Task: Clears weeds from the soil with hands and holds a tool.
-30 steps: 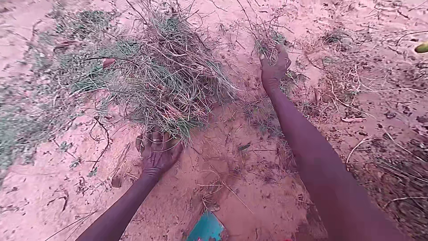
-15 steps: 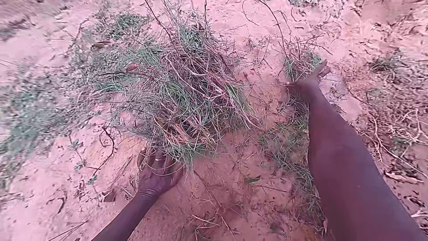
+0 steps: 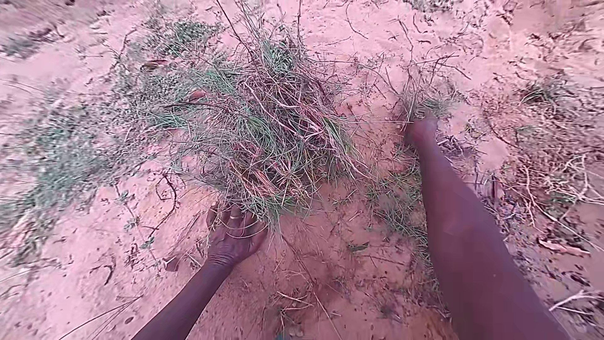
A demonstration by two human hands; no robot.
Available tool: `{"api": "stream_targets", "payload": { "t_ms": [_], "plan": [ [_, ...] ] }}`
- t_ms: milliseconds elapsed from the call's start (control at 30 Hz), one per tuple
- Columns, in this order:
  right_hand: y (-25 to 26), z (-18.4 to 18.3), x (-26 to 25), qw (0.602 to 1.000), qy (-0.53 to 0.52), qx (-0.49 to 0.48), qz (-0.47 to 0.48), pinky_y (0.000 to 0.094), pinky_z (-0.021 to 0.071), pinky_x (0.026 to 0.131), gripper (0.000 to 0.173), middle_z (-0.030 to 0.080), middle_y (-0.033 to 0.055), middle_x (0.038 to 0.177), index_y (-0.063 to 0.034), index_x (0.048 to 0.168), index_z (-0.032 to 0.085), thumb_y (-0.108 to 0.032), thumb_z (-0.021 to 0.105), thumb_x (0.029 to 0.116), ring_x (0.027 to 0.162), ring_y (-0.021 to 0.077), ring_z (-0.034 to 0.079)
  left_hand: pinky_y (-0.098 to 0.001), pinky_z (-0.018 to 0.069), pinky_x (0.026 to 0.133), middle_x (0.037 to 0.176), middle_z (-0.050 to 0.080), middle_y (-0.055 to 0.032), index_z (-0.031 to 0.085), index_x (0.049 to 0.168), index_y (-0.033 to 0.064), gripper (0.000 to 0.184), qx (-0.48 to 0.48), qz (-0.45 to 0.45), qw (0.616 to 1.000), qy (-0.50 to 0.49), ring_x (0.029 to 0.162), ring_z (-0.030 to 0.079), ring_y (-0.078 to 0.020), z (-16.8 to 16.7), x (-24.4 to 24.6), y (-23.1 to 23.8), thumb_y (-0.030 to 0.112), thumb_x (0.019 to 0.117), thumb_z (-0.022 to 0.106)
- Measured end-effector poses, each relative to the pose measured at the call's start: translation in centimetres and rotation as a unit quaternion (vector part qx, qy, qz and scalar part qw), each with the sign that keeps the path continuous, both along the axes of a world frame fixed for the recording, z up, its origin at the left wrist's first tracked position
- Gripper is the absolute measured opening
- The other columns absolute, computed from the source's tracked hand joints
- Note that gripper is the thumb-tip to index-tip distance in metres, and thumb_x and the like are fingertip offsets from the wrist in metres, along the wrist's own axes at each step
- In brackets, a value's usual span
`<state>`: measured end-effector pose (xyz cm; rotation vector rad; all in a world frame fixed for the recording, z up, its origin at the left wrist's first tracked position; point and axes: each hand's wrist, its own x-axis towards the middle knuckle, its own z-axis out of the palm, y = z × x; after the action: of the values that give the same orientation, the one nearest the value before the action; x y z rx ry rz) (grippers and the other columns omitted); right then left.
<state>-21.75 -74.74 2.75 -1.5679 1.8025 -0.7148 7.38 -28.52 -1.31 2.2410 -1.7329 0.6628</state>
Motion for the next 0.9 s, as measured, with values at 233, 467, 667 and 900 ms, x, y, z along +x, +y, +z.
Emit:
{"api": "stream_targets", "payload": {
  "t_ms": [233,467,667,900],
  "plan": [
    [4.4,8.7,12.0,0.965,-0.163,-0.159,0.132,0.0368,0.0495,0.101,0.049,0.063,0.0199,0.131,0.0021,0.141,0.054,0.0,0.065,0.0931,0.117,0.0211,0.062,-0.0753,0.0325,0.103,0.134,0.063,-0.0306,0.07,0.122,0.0059,0.077,0.021,0.001,0.997,0.069,0.128,0.055,-0.0563,0.5,0.0,-0.2,0.065,0.0978,0.027],
    [16.7,19.0,22.1,0.912,0.008,-0.094,0.398,0.0585,0.0456,0.104,0.051,0.058,0.0124,0.145,-0.0248,0.149,0.054,-0.018,0.059,0.0994,0.135,0.0308,0.053,-0.0795,0.0299,0.103,0.136,0.059,-0.0354,0.067,0.128,0.0019,0.078,0.033,-0.011,0.994,0.105,0.129,0.052,-0.0607,0.7,-0.1,-0.3,0.064,0.0984,0.03],
    [20.5,8.1,26.2,0.885,0.178,-0.049,0.428,0.0852,0.0096,0.111,0.058,0.009,0.0007,0.176,-0.0484,0.157,0.039,-0.056,0.053,0.1007,0.159,0.0456,0.003,-0.0799,0.0244,0.108,0.146,0.05,-0.0375,0.061,0.138,0.0004,0.082,0.093,-0.001,0.986,0.137,0.138,0.04,-0.0629,1.3,0.0,-0.3,0.064,0.0976,0.029],
    [25.8,16.9,19.8,0.906,0.169,-0.082,0.38,0.0712,0.0441,0.095,0.083,0.012,0.0078,0.175,-0.0503,0.161,0.028,-0.025,0.069,0.0935,0.137,0.0442,0.049,-0.075,0.0136,0.116,0.164,0.025,-0.0322,0.052,0.149,0.0047,0.086,0.164,0.001,0.97,0.179,0.151,0.021,-0.0556,1.6,0.4,-0.4,0.069,0.0957,0.032]
  ]
}}
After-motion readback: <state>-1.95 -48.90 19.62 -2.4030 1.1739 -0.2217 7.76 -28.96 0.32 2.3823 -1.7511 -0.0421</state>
